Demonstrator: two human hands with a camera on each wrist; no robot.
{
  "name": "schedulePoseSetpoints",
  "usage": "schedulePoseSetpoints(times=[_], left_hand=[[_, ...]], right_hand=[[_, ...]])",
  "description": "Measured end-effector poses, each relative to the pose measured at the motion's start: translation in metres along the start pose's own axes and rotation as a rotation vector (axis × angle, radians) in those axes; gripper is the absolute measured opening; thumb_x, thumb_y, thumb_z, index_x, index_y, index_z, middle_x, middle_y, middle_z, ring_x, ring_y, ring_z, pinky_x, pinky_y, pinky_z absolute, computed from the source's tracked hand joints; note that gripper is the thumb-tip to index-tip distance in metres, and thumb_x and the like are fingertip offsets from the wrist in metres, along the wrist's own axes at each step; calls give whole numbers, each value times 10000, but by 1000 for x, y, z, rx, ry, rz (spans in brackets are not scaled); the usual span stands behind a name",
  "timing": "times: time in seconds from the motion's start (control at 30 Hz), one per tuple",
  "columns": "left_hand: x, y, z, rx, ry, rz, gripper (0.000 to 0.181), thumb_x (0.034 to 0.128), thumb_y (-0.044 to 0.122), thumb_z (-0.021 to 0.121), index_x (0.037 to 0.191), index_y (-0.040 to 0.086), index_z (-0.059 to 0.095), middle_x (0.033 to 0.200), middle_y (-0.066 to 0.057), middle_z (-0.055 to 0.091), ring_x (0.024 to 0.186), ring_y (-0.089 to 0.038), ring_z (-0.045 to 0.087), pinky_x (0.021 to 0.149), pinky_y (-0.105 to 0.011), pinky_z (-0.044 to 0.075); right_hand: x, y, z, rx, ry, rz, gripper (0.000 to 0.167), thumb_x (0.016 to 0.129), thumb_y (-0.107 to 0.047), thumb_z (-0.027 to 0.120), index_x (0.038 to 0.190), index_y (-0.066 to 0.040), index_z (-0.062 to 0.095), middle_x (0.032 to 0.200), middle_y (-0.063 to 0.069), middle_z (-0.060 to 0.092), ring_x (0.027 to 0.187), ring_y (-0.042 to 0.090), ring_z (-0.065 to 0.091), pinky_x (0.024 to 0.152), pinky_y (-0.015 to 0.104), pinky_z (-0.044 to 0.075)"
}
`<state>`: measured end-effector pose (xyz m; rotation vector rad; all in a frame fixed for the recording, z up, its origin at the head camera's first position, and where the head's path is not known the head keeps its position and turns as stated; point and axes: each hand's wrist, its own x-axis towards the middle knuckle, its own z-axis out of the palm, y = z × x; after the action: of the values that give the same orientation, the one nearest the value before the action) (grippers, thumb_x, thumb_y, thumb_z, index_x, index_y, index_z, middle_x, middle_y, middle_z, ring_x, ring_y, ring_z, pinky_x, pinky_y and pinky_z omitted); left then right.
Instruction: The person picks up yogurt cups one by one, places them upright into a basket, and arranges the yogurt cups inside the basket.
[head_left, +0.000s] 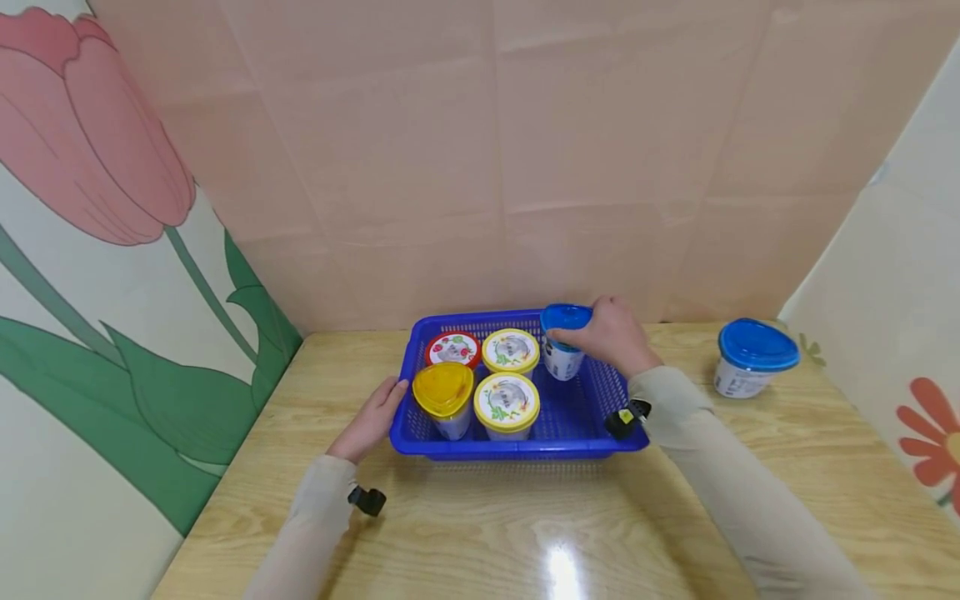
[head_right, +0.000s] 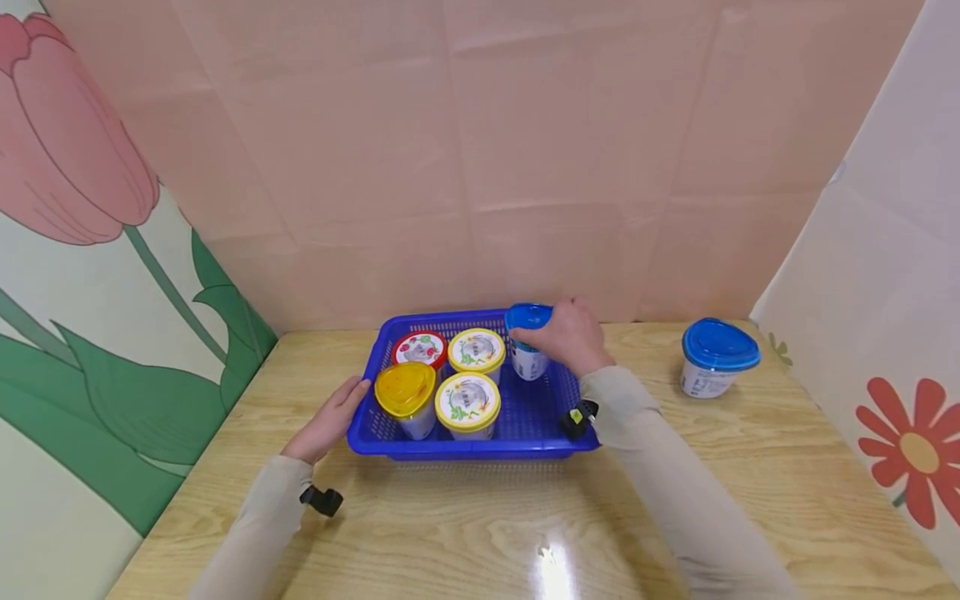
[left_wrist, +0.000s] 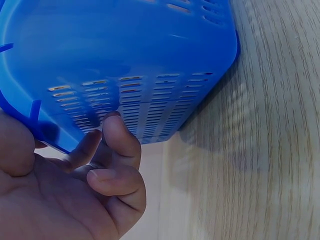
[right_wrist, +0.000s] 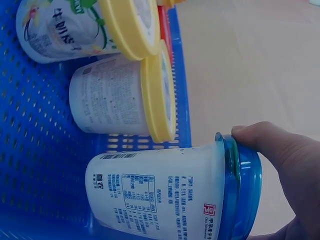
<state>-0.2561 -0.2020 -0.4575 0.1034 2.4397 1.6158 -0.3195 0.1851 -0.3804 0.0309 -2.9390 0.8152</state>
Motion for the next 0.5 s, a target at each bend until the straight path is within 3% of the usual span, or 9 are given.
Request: schedulePoseSetpoints(times=[0.17,0.4,0.5], left_hand=[[-1,0,0,12,2,4,544,1097,459,270,1451,66,396,1286,-174,597,1096,-264,635,981,-471,512],[0,1,0,19,5,-5,560,1089,486,279,1450,76,404,1273,-162,605,1105,-259,627,1022,-485,478],[-3,8,0,15,1,-12,540,1098,447,279,1445,52,404,1257,-174,609,1092,-274,631,1007,-487,486]], right_hand=[[2,0,3,-31,-60,26,1069,769,-663,732,1358,170,411,1335,338,430,1126,448,513,949,600,476],[6,-2,5,-94,-107,19,1155,778,-694,703,1407,198,328,1359,373,394,1160,491,508,966,614,464],[6,-3,6,-115,-127,23,1151,790,-692,692,1416,197,314,1356,373,387,1162,488,505,971,611,463]])
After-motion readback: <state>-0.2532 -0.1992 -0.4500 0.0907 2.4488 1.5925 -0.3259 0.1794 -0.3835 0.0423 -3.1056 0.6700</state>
